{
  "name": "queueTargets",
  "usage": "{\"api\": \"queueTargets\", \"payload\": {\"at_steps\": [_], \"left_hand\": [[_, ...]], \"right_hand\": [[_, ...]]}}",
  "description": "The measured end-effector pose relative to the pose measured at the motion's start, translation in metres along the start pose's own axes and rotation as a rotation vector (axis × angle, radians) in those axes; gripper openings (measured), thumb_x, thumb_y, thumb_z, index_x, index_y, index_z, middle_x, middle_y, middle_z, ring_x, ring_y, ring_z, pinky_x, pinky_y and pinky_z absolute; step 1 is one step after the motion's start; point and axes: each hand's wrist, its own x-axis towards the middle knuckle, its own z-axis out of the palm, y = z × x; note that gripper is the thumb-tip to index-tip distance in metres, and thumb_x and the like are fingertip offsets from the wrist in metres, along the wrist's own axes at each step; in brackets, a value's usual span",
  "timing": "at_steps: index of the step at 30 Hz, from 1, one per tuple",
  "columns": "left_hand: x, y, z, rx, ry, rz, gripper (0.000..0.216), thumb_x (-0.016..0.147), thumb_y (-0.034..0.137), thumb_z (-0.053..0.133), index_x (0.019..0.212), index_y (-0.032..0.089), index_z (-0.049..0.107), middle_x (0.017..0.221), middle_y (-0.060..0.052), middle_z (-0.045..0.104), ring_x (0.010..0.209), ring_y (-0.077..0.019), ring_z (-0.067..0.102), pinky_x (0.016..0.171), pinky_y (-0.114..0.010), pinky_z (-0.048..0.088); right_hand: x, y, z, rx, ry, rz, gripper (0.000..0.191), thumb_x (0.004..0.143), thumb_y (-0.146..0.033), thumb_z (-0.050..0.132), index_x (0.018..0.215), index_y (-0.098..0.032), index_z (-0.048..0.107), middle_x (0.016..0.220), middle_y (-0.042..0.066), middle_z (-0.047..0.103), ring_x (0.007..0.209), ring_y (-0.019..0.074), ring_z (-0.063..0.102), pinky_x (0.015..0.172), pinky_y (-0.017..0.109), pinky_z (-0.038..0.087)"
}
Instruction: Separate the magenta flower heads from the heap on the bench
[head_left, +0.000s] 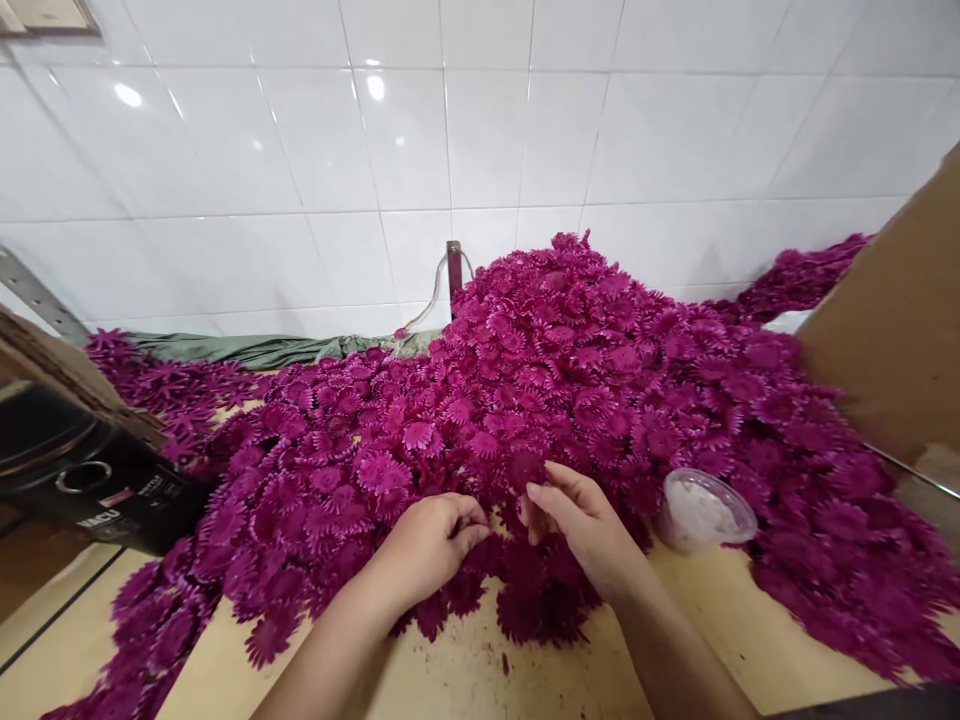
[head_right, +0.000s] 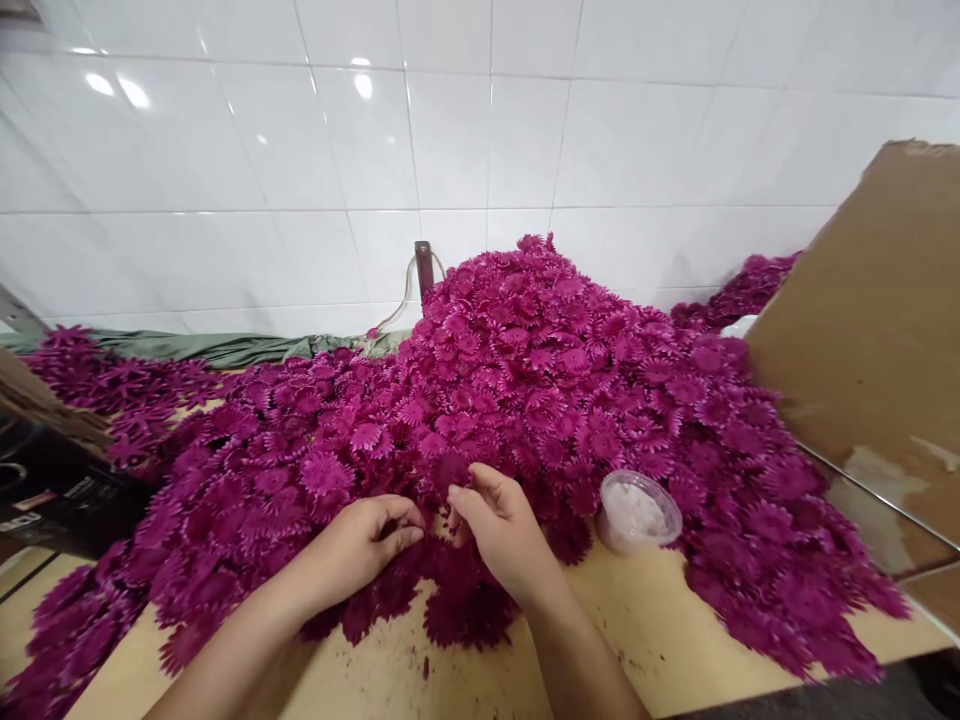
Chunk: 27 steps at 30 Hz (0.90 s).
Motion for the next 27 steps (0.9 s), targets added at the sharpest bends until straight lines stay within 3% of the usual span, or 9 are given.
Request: {"api": "queueTargets", "payload": {"at_steps": [6,10,14,19,24,27], "left_hand": [[-0.002,0.009,0.015,0.031,-0.075,0.101,0.013,0.074,0.021,0.051,0.073,0.021,0.064,0.081,-0.001,0.061,0.077,-0.0161,0.056,0.073,-0.027,0.043],[0.001,0.01,0.014,0.006,0.117,0.143,0.015,0.076,0.022,0.05,0.081,0.021,0.064,0.091,-0.005,0.058,0.089,-0.0188,0.053,0.082,-0.032,0.041],[0.008,0.012,0.008,-0.187,0.354,0.095,0.021,0.08,0.024,0.044,0.094,0.02,0.059,0.092,-0.006,0.06,0.086,-0.0172,0.055,0.08,-0.032,0.043],[0.018,0.016,0.009,-0.347,0.411,0.091,0.017,0.079,0.023,0.045,0.083,0.018,0.061,0.082,-0.004,0.063,0.079,-0.0153,0.058,0.076,-0.028,0.045],[0.021,0.012,0.016,-0.384,0.474,0.031,0.014,0.076,0.022,0.047,0.075,0.017,0.06,0.077,-0.004,0.063,0.075,-0.0155,0.059,0.072,-0.027,0.045],[0.021,0.008,0.019,-0.401,0.524,0.046,0.014,0.076,0.021,0.047,0.08,0.017,0.06,0.081,-0.004,0.064,0.079,-0.0158,0.058,0.074,-0.028,0.045]], "right_hand": [[0.009,0.004,0.005,-0.08,0.087,0.006,0.012,0.069,-0.027,0.046,0.062,-0.018,0.044,0.047,-0.006,0.045,0.042,0.0066,0.041,0.044,0.02,0.035],[0.011,0.007,0.005,-0.102,0.149,-0.045,0.004,0.067,-0.021,0.045,0.067,-0.018,0.042,0.045,-0.009,0.038,0.041,0.0053,0.033,0.041,0.018,0.028],[0.012,0.005,0.009,-0.116,0.104,-0.014,0.007,0.065,-0.022,0.046,0.07,-0.017,0.046,0.048,-0.009,0.039,0.043,0.0058,0.034,0.041,0.018,0.027],[0.016,0.01,0.016,-0.095,0.053,0.004,0.015,0.066,-0.031,0.051,0.071,-0.017,0.049,0.055,-0.005,0.045,0.048,0.0082,0.039,0.046,0.021,0.034],[0.021,0.017,0.009,-0.284,0.134,-0.142,0.016,0.07,-0.028,0.05,0.08,-0.016,0.055,0.076,0.003,0.057,0.069,0.0143,0.051,0.063,0.026,0.041],[0.022,0.014,0.009,-0.381,0.18,-0.199,0.014,0.073,-0.026,0.047,0.079,-0.017,0.054,0.074,0.002,0.058,0.069,0.0148,0.051,0.066,0.027,0.04]]}}
